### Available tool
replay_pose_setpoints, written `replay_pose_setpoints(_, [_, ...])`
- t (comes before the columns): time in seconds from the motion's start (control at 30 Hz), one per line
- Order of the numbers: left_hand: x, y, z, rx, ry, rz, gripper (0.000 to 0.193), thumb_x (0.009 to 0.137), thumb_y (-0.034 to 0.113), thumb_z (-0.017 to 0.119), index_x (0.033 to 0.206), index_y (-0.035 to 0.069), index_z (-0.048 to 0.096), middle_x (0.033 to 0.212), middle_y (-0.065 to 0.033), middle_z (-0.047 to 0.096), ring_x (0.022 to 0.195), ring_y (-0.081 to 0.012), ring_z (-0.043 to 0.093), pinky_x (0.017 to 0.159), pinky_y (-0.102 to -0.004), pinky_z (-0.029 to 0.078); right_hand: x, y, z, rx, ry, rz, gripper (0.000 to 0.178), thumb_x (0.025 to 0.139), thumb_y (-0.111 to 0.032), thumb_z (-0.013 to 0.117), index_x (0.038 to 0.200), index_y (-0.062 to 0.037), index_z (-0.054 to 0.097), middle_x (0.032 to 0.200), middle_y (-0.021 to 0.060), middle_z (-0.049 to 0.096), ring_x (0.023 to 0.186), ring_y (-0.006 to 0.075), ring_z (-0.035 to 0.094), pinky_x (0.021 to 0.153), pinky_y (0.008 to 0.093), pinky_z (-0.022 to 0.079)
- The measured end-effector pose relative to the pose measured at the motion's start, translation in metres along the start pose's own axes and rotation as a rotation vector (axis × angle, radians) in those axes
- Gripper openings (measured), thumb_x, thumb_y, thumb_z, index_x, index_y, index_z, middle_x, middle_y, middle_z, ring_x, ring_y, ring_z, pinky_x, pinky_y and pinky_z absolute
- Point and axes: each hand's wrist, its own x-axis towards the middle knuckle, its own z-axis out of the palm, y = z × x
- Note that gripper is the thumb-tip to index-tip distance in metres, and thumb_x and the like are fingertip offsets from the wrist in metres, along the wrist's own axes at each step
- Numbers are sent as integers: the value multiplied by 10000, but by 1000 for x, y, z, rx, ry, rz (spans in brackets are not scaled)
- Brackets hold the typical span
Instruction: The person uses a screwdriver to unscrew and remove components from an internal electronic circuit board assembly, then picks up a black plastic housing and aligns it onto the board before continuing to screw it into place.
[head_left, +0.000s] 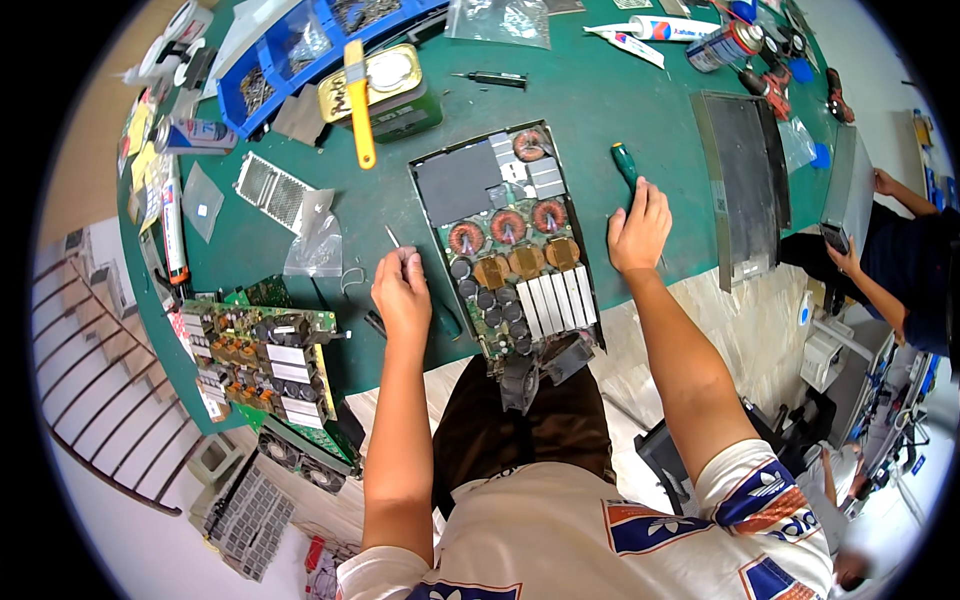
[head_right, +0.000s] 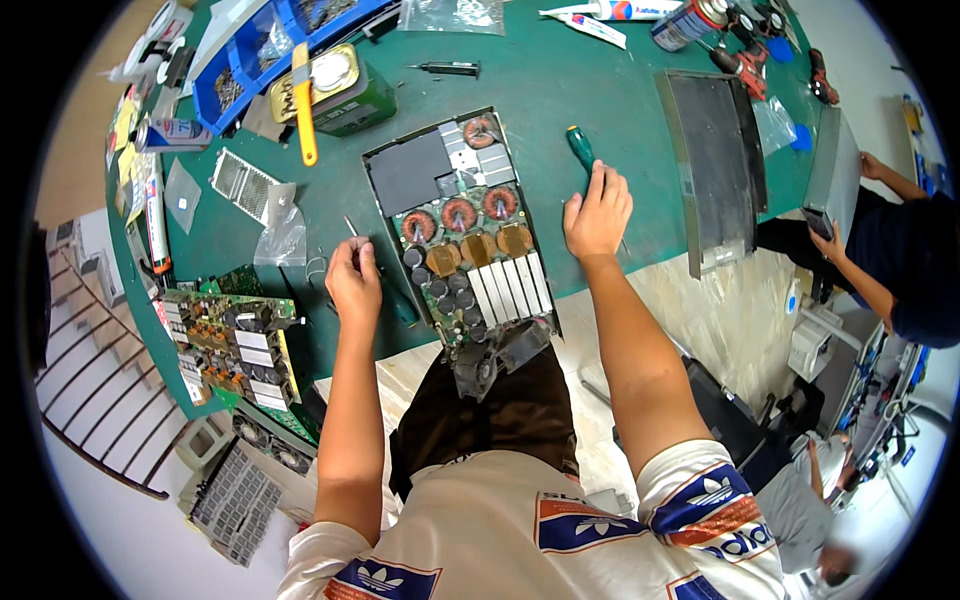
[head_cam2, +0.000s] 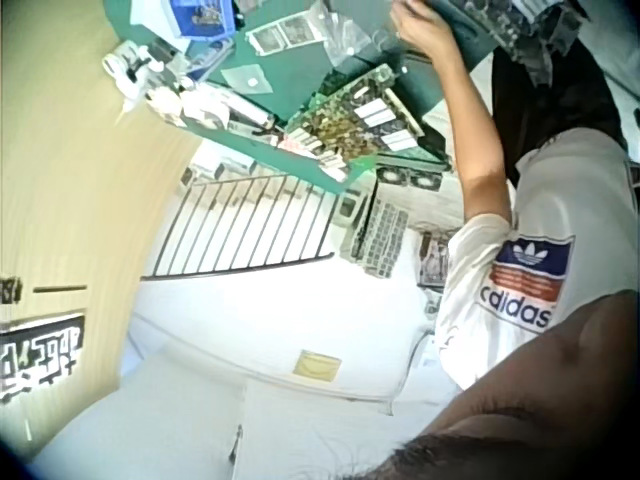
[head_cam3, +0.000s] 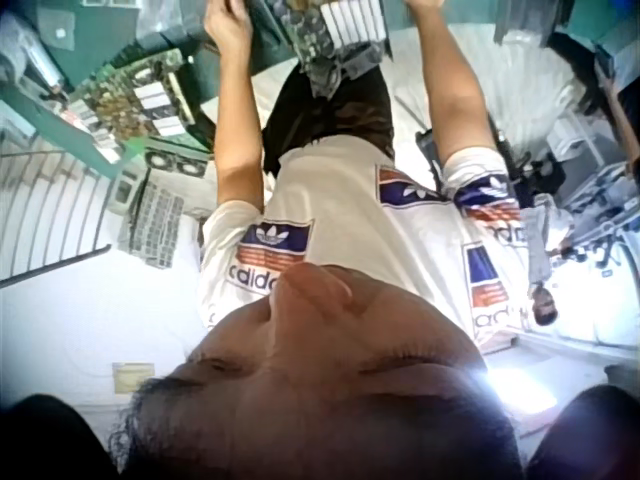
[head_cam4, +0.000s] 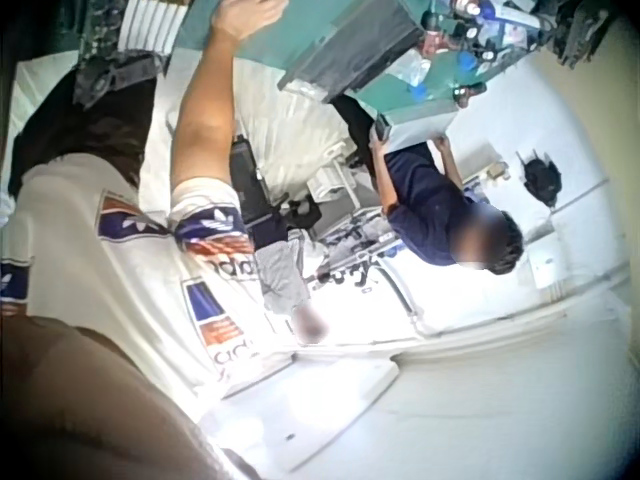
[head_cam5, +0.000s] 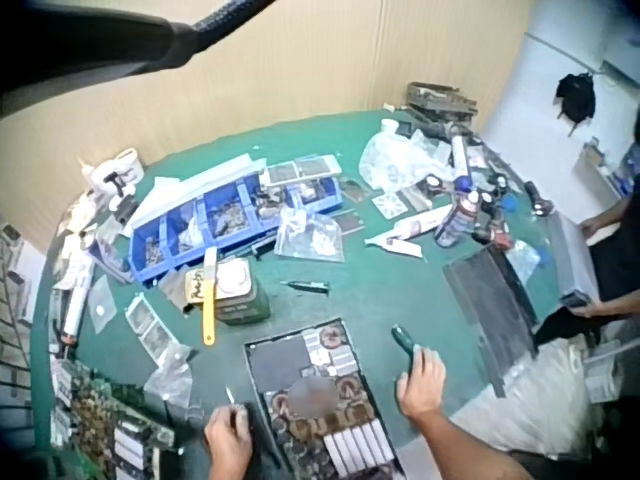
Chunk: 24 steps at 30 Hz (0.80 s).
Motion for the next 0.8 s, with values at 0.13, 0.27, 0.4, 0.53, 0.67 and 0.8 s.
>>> replay_pose_setpoints(0.13, [1,24,8,-137,-75,-87,178,919,113,706,1048,-9,720,807,-79,699,676,-130,620,666,-303,532,3,-5,-6,15,-7,22,663,878,-227,594,1479,-13,411,1407,157,470,1335,367,408,1111,503,309])
replay_pose_setpoints(0.27, [7,32,20,-164,-161,-57,198,922,97,689,1086,-8,728,844,-108,702,701,-160,652,680,-312,538,5,-6,-9,34,-15,29,655,867,-213,608,1462,-10,424,1403,158,479,1334,366,411,1102,505,316])
replay_pose_setpoints(0.4, [19,59,26,-100,-235,29,153,923,64,659,1038,-12,726,901,-180,700,769,-304,698,745,-373,553,3,-3,-9,50,-18,20,659,875,-204,591,1474,-2,407,1421,178,467,1326,391,419,1119,506,313])
replay_pose_setpoints(0.53, [29,62,37,-9,-248,161,145,906,47,660,1023,-14,721,939,-196,702,825,-365,687,779,-413,548,5,-3,-9,62,-10,32,646,852,-207,616,1441,2,451,1397,166,484,1329,370,419,1100,506,324])
replay_pose_setpoints(0.67, [33,60,46,56,-240,242,189,871,14,691,1055,-28,692,923,-187,701,754,-301,689,725,-374,551,6,-3,-9,76,-19,42,644,848,-208,620,1437,-1,463,1392,167,486,1327,374,419,1096,508,331])
replay_pose_setpoints(0.8, [35,61,54,34,-256,200,223,855,0,709,1069,-26,651,918,-180,706,756,-296,691,719,-375,556,5,-2,-9,81,-14,45,652,844,-212,623,1441,-4,464,1389,166,486,1323,374,420,1092,512,334])
